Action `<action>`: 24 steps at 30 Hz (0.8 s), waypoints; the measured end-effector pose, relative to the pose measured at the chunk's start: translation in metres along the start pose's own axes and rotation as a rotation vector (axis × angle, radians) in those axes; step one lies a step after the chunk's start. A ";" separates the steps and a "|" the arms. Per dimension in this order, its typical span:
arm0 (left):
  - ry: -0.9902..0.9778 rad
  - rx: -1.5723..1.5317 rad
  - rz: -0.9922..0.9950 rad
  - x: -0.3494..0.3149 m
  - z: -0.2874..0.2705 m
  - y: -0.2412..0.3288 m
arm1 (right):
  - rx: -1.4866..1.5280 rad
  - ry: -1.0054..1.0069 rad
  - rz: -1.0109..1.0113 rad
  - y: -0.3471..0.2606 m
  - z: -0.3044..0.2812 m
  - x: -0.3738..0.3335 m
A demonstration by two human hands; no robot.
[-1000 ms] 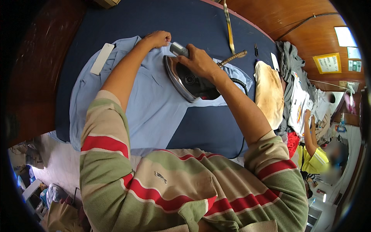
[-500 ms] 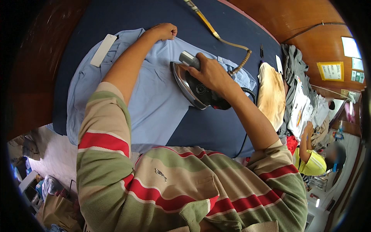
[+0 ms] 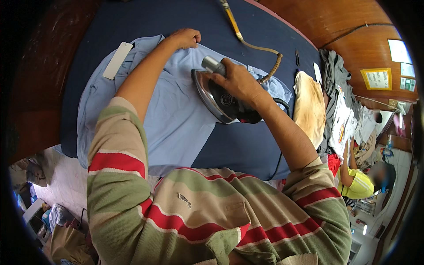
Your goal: The person irons a blue collared shirt on a flat surface using a handheld iron, smoothing the fabric and pressing different sections of the shirt one after another.
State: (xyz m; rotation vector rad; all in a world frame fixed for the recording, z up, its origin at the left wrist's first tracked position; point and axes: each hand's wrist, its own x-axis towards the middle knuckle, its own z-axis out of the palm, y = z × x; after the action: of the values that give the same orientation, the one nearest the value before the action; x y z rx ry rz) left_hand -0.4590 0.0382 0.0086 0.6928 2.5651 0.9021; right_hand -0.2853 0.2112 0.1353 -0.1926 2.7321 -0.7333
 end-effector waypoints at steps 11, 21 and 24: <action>0.453 0.522 -0.269 -0.103 0.069 0.024 | -0.001 0.215 0.023 0.029 -0.011 0.051; 0.463 0.608 -0.302 -0.097 0.072 0.022 | -0.037 0.143 0.102 0.117 -0.047 -0.044; 0.605 0.698 -0.210 -0.104 0.077 0.034 | -0.055 0.143 0.139 0.119 -0.052 -0.057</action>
State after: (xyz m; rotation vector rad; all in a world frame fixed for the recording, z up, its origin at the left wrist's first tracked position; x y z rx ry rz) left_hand -0.3269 0.0428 -0.0106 0.3133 3.4546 0.1171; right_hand -0.2547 0.3498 0.1324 0.0392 2.8672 -0.6573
